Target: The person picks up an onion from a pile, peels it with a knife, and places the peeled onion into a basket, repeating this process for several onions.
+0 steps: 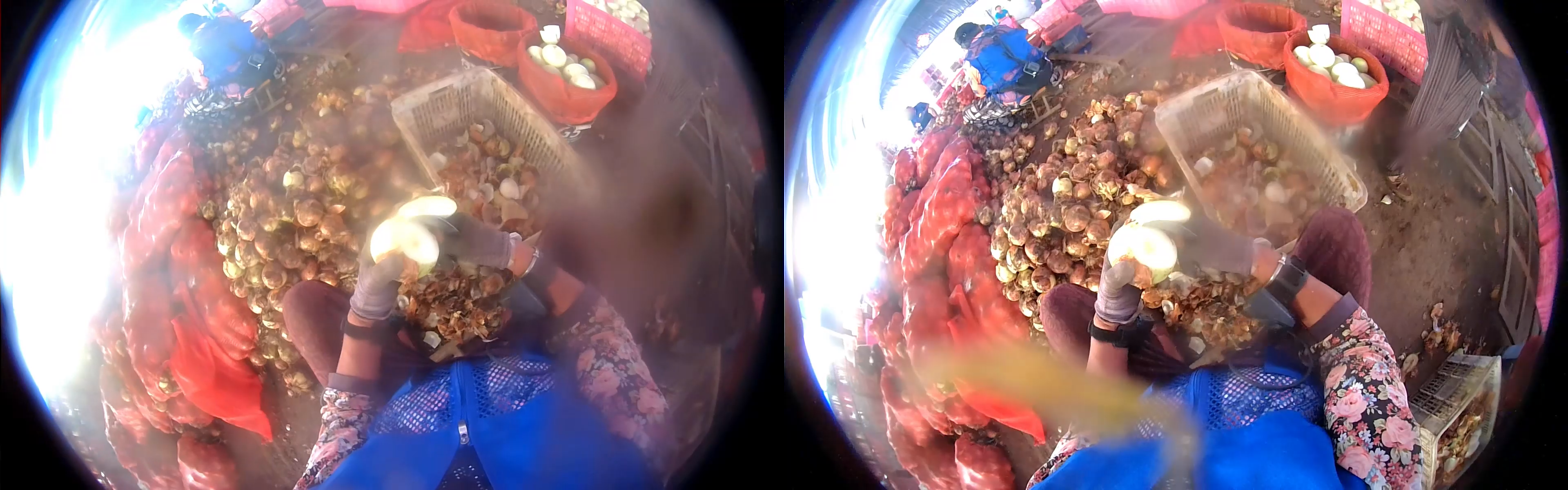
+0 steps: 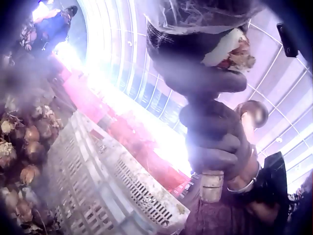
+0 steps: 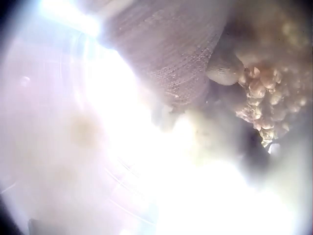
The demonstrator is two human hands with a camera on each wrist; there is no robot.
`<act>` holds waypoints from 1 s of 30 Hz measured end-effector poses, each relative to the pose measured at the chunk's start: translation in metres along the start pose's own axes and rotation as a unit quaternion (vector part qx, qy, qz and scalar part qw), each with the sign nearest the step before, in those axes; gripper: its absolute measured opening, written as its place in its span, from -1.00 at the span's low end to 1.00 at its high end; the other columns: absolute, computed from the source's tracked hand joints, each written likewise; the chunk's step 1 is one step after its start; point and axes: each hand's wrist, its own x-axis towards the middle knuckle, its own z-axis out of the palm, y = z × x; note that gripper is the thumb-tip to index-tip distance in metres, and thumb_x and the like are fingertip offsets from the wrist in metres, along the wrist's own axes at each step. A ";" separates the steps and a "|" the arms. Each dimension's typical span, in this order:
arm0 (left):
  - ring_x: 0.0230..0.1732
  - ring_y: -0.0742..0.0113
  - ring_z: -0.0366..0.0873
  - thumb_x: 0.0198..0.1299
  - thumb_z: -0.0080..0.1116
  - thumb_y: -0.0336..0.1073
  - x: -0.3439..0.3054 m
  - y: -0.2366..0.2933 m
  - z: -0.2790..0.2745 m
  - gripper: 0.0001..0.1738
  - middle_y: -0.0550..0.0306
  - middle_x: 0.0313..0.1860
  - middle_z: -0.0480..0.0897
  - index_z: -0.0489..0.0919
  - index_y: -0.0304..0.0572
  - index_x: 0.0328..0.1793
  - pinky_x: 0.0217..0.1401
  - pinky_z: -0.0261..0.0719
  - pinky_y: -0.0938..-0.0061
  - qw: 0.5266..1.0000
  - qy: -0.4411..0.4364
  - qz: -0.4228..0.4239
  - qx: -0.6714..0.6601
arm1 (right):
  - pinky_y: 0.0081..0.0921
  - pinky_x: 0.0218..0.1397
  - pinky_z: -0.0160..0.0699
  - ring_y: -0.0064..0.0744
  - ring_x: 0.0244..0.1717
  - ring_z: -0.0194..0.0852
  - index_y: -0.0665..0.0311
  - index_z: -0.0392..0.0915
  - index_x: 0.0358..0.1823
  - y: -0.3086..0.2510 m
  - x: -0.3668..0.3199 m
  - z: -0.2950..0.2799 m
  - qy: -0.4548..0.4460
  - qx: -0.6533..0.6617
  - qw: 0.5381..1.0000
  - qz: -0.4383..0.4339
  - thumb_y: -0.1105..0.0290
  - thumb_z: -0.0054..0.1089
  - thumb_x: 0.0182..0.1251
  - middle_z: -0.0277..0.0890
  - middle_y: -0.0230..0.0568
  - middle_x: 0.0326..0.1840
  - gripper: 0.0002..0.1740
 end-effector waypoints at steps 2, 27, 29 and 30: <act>-0.20 0.37 0.61 0.16 0.25 -0.06 -0.013 -0.021 -0.036 -0.30 0.02 -0.09 0.66 0.41 -0.38 0.34 -0.15 0.58 0.51 0.998 0.032 -0.046 -0.035 | -0.29 0.20 0.55 -0.23 0.06 0.62 0.23 0.51 0.29 -0.006 -0.013 -0.002 -0.030 0.095 0.989 0.112 0.31 0.27 0.30 0.64 -0.03 0.02 -0.49; 0.03 0.37 0.60 0.12 0.33 -0.29 0.010 -0.004 0.061 -0.40 0.11 0.05 0.66 0.52 -0.37 0.30 0.08 0.60 0.46 0.978 -0.040 -0.117 0.169 | -0.29 -0.19 0.56 -0.13 -0.25 0.64 0.26 0.60 -0.05 0.033 -0.080 -0.029 0.242 -0.210 0.946 0.054 0.32 0.13 0.29 0.65 -0.10 -0.20 -0.74; 0.07 0.32 0.61 0.07 0.40 -0.21 0.014 -0.018 0.050 -0.24 0.05 0.07 0.64 0.43 -0.38 0.38 0.13 0.61 0.42 0.991 -0.063 -0.085 0.077 | -0.29 -0.15 0.57 -0.15 -0.22 0.64 0.23 0.56 0.02 0.031 -0.073 -0.059 0.251 -0.265 0.925 0.109 0.33 0.13 0.30 0.65 -0.12 -0.13 -0.70; 0.10 0.28 0.60 0.04 0.44 -0.18 0.012 -0.003 0.052 -0.18 0.04 0.10 0.63 0.39 -0.38 0.41 0.16 0.60 0.40 0.986 -0.046 -0.139 0.079 | -0.30 -0.13 0.58 -0.15 -0.21 0.65 0.22 0.55 0.06 0.031 -0.072 -0.071 0.265 -0.286 0.911 0.135 0.33 0.13 0.31 0.65 -0.13 -0.10 -0.68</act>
